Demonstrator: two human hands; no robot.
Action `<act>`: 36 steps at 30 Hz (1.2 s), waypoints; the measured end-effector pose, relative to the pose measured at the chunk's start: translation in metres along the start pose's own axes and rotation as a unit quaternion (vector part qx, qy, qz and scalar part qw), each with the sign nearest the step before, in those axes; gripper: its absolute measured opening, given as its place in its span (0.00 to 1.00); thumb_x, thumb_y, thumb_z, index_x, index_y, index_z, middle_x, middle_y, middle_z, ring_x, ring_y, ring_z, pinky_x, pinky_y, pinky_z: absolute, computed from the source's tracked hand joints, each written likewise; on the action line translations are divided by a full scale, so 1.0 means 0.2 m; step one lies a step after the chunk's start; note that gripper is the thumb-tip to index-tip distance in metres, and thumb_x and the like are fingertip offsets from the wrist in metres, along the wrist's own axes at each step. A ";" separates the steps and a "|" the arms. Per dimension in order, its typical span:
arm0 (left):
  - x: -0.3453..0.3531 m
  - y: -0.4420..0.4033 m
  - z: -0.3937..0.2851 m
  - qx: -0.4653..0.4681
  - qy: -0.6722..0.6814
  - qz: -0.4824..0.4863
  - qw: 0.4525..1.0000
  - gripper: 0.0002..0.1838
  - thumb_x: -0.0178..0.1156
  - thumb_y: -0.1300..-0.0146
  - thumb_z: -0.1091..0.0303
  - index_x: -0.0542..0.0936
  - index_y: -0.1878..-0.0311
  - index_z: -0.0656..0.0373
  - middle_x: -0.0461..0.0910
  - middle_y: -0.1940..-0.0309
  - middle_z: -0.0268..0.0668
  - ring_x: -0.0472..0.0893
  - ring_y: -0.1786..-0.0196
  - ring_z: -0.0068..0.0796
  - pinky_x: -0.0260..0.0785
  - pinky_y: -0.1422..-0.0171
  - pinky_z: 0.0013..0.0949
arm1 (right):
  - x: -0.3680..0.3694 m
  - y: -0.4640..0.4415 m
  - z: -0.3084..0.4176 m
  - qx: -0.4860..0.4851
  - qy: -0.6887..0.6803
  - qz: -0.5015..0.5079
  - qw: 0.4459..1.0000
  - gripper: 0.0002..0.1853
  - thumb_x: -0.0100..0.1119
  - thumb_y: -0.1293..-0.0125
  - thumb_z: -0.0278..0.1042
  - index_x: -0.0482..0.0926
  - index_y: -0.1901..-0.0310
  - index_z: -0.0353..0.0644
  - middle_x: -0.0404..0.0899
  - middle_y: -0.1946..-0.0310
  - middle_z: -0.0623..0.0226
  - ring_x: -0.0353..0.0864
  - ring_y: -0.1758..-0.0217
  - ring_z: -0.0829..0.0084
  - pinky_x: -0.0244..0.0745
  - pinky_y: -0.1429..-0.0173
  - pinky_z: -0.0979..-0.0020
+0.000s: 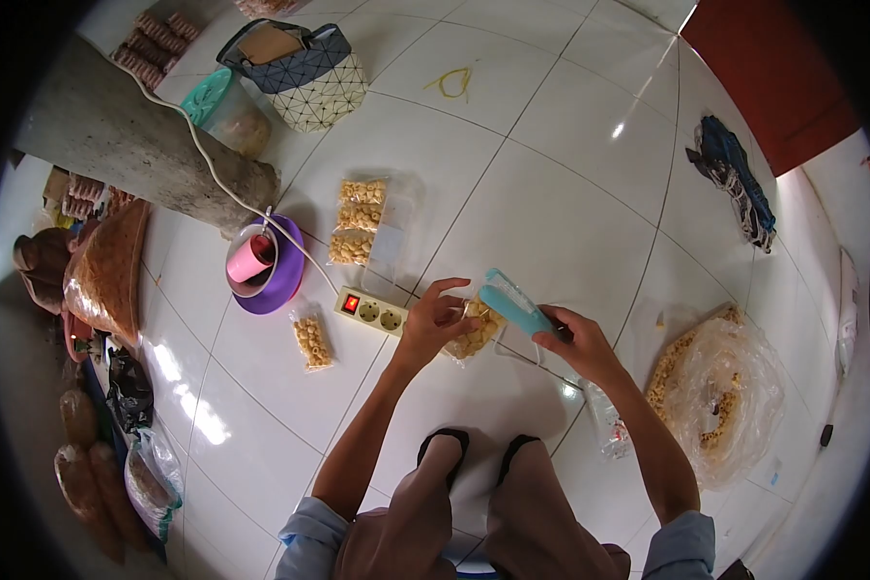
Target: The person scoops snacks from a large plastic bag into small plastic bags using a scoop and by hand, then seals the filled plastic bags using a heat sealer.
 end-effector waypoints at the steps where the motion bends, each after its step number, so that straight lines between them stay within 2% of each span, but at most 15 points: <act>1: 0.00 0.00 0.00 0.000 0.000 0.000 1.000 0.31 0.63 0.48 0.77 0.61 0.42 0.59 0.77 0.58 0.44 0.78 0.58 0.24 0.72 0.54 0.27 | 0.00 0.00 0.00 -0.009 0.013 0.004 1.000 0.24 0.61 0.43 0.42 0.72 0.50 0.34 0.77 0.66 0.62 0.74 0.66 0.75 0.69 0.59 0.74; 5: -0.02 0.01 0.01 -0.001 -0.017 -0.009 1.000 0.29 0.62 0.47 0.78 0.62 0.42 0.59 0.77 0.59 0.42 0.78 0.59 0.24 0.72 0.54 0.26 | -0.01 0.00 0.01 -0.056 0.049 0.001 0.997 0.25 0.61 0.43 0.42 0.71 0.49 0.34 0.76 0.65 0.61 0.75 0.65 0.73 0.69 0.58 0.74; 12: -0.07 0.02 0.02 0.015 0.021 -0.036 0.999 0.25 0.59 0.44 0.77 0.64 0.43 0.59 0.76 0.59 0.38 0.77 0.59 0.23 0.72 0.53 0.26 | -0.06 -0.05 -0.14 -0.062 0.013 -0.063 0.996 0.24 0.61 0.43 0.40 0.70 0.49 0.34 0.76 0.66 0.61 0.75 0.66 0.73 0.70 0.60 0.74; 15: -0.06 0.02 0.03 0.020 0.017 -0.050 0.998 0.24 0.59 0.43 0.76 0.65 0.44 0.59 0.76 0.59 0.37 0.77 0.58 0.24 0.72 0.53 0.26 | -0.01 -0.10 -0.24 -0.088 -0.002 -0.114 0.990 0.23 0.61 0.43 0.40 0.71 0.51 0.34 0.75 0.67 0.61 0.73 0.66 0.72 0.69 0.62 0.72; 17: -0.05 0.02 0.04 0.020 0.021 -0.052 0.998 0.23 0.59 0.43 0.76 0.66 0.44 0.60 0.76 0.58 0.37 0.77 0.57 0.24 0.72 0.52 0.26 | 0.04 -0.12 -0.31 -0.058 0.108 -0.218 0.968 0.23 0.63 0.45 0.39 0.71 0.52 0.33 0.72 0.68 0.61 0.71 0.63 0.67 0.68 0.59 0.69; 18: -0.05 0.02 0.05 0.019 0.024 -0.055 0.998 0.22 0.60 0.43 0.75 0.67 0.45 0.61 0.76 0.58 0.37 0.77 0.56 0.24 0.72 0.52 0.26 | 0.06 -0.15 -0.35 -0.059 0.108 -0.218 0.968 0.23 0.63 0.45 0.39 0.71 0.52 0.33 0.72 0.68 0.61 0.71 0.63 0.67 0.68 0.59 0.69; 20: -0.04 0.02 0.08 0.009 0.038 -0.055 0.998 0.22 0.60 0.43 0.74 0.67 0.45 0.61 0.76 0.58 0.37 0.77 0.55 0.24 0.72 0.52 0.26 | 0.12 -0.19 -0.42 0.007 0.177 -0.246 0.953 0.24 0.64 0.48 0.37 0.70 0.52 0.33 0.69 0.66 0.59 0.67 0.59 0.62 0.66 0.54 0.65; 21: -0.04 0.02 0.10 -0.003 0.052 -0.056 0.997 0.21 0.60 0.43 0.74 0.68 0.46 0.62 0.76 0.57 0.37 0.76 0.54 0.24 0.72 0.51 0.27 | 0.15 -0.22 -0.47 0.007 0.175 -0.247 0.953 0.24 0.64 0.48 0.37 0.70 0.52 0.33 0.69 0.66 0.59 0.67 0.59 0.62 0.66 0.54 0.65; 23: -0.04 0.01 0.15 0.002 0.062 -0.060 0.996 0.22 0.61 0.44 0.74 0.68 0.46 0.62 0.75 0.57 0.37 0.77 0.57 0.24 0.73 0.54 0.26 | 0.20 -0.26 -0.55 -0.017 0.173 -0.312 0.934 0.26 0.65 0.49 0.36 0.69 0.51 0.31 0.68 0.61 0.56 0.66 0.56 0.60 0.65 0.51 0.65; 27: -0.02 0.02 0.18 0.009 0.074 -0.065 0.995 0.21 0.62 0.45 0.74 0.70 0.47 0.63 0.74 0.56 0.38 0.78 0.60 0.23 0.73 0.56 0.24 | 0.24 -0.28 -0.56 -0.002 0.147 -0.327 0.933 0.26 0.65 0.49 0.34 0.68 0.51 0.30 0.65 0.58 0.54 0.66 0.55 0.59 0.65 0.51 0.64; 32: 0.00 0.02 0.21 -0.007 0.071 -0.055 0.996 0.21 0.62 0.45 0.73 0.70 0.48 0.62 0.74 0.56 0.38 0.78 0.59 0.22 0.73 0.56 0.23 | 0.26 -0.28 -0.58 0.015 0.185 -0.309 0.933 0.27 0.64 0.49 0.32 0.67 0.49 0.31 0.64 0.57 0.53 0.64 0.52 0.58 0.65 0.50 0.63; 36: 0.02 0.01 0.20 0.002 0.069 -0.049 0.996 0.21 0.63 0.45 0.72 0.70 0.48 0.62 0.74 0.57 0.37 0.77 0.60 0.21 0.72 0.56 0.23 | 0.27 -0.29 -0.62 0.011 0.202 -0.302 0.932 0.26 0.62 0.46 0.35 0.66 0.48 0.32 0.64 0.56 0.53 0.64 0.51 0.57 0.65 0.50 0.64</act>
Point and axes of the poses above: each hand's wrist, its own y-axis away from the middle knuckle, its own x-axis out of the palm, z = x × y, the point moved 1 cm from there along -y, towards the middle knuckle
